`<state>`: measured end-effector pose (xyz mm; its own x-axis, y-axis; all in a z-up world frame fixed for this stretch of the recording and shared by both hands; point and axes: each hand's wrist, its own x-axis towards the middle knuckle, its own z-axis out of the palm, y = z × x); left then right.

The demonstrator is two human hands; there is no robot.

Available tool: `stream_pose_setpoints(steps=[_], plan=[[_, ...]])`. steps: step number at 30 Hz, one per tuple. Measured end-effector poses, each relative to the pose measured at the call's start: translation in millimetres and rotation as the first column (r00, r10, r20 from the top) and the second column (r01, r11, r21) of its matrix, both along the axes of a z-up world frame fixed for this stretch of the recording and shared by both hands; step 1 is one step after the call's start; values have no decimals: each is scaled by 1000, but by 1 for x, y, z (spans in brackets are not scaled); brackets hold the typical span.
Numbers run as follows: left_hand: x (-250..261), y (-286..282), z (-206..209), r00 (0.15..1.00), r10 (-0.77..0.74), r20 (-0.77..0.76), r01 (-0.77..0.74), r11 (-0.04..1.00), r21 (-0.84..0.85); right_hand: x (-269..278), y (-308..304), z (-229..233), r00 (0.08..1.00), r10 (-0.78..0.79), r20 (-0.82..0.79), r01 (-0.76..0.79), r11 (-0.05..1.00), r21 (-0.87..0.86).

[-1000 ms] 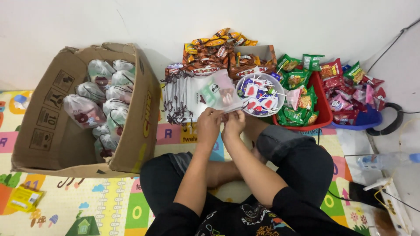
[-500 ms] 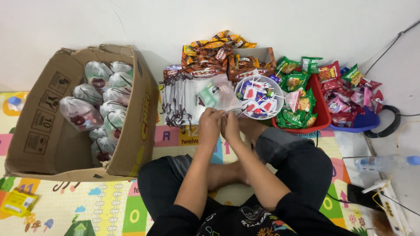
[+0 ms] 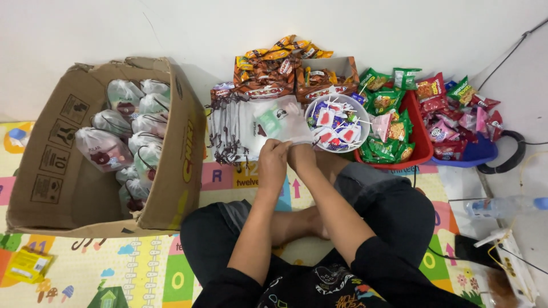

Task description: The person is seen sitting on the floor, picking up various snack packets from different piles and placing them into small white plastic bags.

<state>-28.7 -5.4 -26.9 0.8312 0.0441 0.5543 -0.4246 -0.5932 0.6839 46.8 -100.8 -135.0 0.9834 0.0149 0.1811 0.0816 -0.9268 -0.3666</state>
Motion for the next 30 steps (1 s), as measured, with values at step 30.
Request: stream_pose_setpoints(steps=[30], plan=[[-42, -6, 23, 961, 51, -272, -112, 971, -213, 35, -136, 146, 991, -127, -45, 121, 985, -120]])
